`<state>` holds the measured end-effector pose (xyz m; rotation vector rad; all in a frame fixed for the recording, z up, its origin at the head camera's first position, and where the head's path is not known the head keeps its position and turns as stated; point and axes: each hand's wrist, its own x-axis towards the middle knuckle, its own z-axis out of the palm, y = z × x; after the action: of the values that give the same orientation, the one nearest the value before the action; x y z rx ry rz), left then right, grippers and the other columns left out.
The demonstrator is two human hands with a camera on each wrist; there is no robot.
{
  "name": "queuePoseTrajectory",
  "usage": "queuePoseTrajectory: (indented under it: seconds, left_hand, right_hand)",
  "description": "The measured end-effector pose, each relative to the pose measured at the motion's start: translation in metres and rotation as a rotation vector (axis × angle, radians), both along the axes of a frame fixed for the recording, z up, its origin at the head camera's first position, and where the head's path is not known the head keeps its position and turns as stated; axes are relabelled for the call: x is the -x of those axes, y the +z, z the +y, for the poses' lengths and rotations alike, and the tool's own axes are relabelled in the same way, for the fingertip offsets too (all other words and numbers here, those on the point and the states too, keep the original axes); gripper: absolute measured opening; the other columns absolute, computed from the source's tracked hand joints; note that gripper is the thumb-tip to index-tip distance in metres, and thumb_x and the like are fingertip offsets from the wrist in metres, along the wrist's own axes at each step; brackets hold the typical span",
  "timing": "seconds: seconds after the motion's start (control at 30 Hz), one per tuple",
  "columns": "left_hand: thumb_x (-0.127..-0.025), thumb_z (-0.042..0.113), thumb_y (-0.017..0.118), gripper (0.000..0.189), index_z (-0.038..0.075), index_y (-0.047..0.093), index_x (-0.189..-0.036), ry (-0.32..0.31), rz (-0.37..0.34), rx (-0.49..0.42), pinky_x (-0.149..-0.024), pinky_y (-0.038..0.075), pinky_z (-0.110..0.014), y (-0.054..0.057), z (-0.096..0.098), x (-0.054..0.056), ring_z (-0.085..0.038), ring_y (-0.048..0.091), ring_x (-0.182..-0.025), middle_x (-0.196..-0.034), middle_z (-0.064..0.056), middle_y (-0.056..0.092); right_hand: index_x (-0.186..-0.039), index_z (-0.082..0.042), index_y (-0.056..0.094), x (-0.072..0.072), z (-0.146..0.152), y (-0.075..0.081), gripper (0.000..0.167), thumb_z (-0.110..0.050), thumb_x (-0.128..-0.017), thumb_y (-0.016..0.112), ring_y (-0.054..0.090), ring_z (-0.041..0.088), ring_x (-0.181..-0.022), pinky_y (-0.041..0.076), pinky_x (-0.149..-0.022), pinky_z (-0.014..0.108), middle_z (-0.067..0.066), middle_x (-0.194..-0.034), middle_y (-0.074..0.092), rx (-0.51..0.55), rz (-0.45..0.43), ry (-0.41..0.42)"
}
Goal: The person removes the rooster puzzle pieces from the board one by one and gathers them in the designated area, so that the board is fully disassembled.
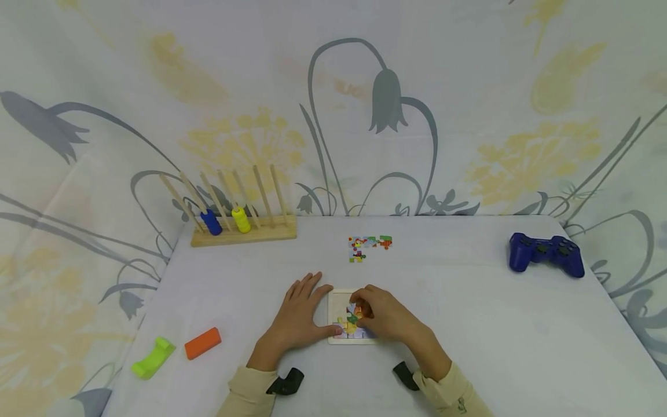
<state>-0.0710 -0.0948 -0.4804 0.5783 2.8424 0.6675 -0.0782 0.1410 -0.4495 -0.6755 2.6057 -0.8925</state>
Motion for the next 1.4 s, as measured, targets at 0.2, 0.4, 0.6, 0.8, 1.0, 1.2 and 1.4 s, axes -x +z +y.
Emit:
queuePoseTrajectory:
  seconds: [0.2, 0.4, 0.6, 0.8, 1.0, 1.2, 1.4]
  left_hand:
    - [-0.078, 0.067, 0.076, 0.091, 0.02, 0.047, -0.15, 0.0, -0.008, 0.001, -0.127, 0.018, -0.056, 0.002, 0.0, 0.0, -0.033, 0.02, -0.158, -0.169, -0.009, 0.027]
    - [-0.079, 0.068, 0.075, 0.091, 0.021, 0.046, -0.151, 0.003, -0.015, -0.001, -0.128, 0.016, -0.056, 0.001, 0.0, 0.0, -0.032, 0.019, -0.158, -0.169, -0.008, 0.026]
    - [-0.079, 0.067, 0.076, 0.091, 0.02, 0.046, -0.151, 0.004, -0.008, -0.012, -0.128, 0.016, -0.057, 0.001, 0.001, 0.0, -0.033, 0.02, -0.158, -0.168, -0.008, 0.027]
    - [-0.08, 0.065, 0.077, 0.09, 0.019, 0.047, -0.151, -0.005, -0.015, -0.022, -0.127, 0.017, -0.057, 0.001, 0.001, 0.0, -0.035, 0.02, -0.158, -0.168, -0.01, 0.028]
    - [-0.08, 0.065, 0.076, 0.089, 0.019, 0.047, -0.151, 0.003, -0.018, -0.013, -0.127, 0.016, -0.056, 0.002, 0.001, 0.001, -0.035, 0.019, -0.158, -0.168, -0.01, 0.027]
    - [-0.079, 0.066, 0.077, 0.09, 0.019, 0.047, -0.151, 0.003, -0.027, -0.005, -0.127, 0.017, -0.056, 0.002, 0.002, 0.0, -0.034, 0.019, -0.158, -0.168, -0.01, 0.027]
    - [-0.079, 0.065, 0.077, 0.09, 0.019, 0.047, -0.15, 0.014, -0.031, -0.017, -0.128, 0.015, -0.055, 0.003, 0.002, -0.001, -0.033, 0.019, -0.158, -0.168, -0.009, 0.028]
  right_hand:
    - [-0.118, -0.007, 0.068, 0.0, 0.001, 0.0, 0.033, -0.008, -0.087, 0.08, 0.05, 0.007, -0.082, 0.048, -0.072, 0.021, -0.005, -0.093, 0.057, -0.013, 0.024, 0.023]
    - [-0.117, -0.005, 0.07, 0.001, 0.002, 0.001, 0.032, -0.01, -0.087, 0.079, 0.052, 0.006, -0.083, 0.05, -0.074, 0.023, -0.005, -0.095, 0.059, -0.042, 0.052, 0.054]
    - [-0.117, -0.004, 0.07, 0.002, 0.005, -0.001, 0.033, -0.01, -0.085, 0.079, 0.053, 0.005, -0.081, 0.051, -0.073, 0.023, -0.005, -0.095, 0.061, -0.02, 0.076, 0.065]
    - [-0.117, -0.004, 0.07, 0.004, 0.011, -0.003, 0.033, -0.012, -0.086, 0.078, 0.054, 0.004, -0.081, 0.051, -0.072, 0.02, -0.007, -0.093, 0.061, 0.049, 0.038, 0.059]
    - [-0.121, -0.004, 0.07, 0.017, 0.021, -0.004, 0.035, -0.014, -0.088, 0.077, 0.058, 0.007, -0.087, 0.053, -0.078, 0.024, -0.004, -0.1, 0.066, 0.073, 0.048, -0.004]
    - [-0.129, -0.003, 0.067, 0.038, 0.04, -0.009, 0.038, -0.013, -0.093, 0.073, 0.061, 0.015, -0.097, 0.055, -0.088, 0.035, 0.003, -0.109, 0.067, 0.053, 0.055, -0.108]
    - [-0.133, 0.0, 0.064, 0.066, 0.049, -0.015, 0.038, -0.009, -0.096, 0.068, 0.062, 0.023, -0.102, 0.055, -0.091, 0.041, 0.01, -0.113, 0.065, 0.037, 0.069, -0.148]
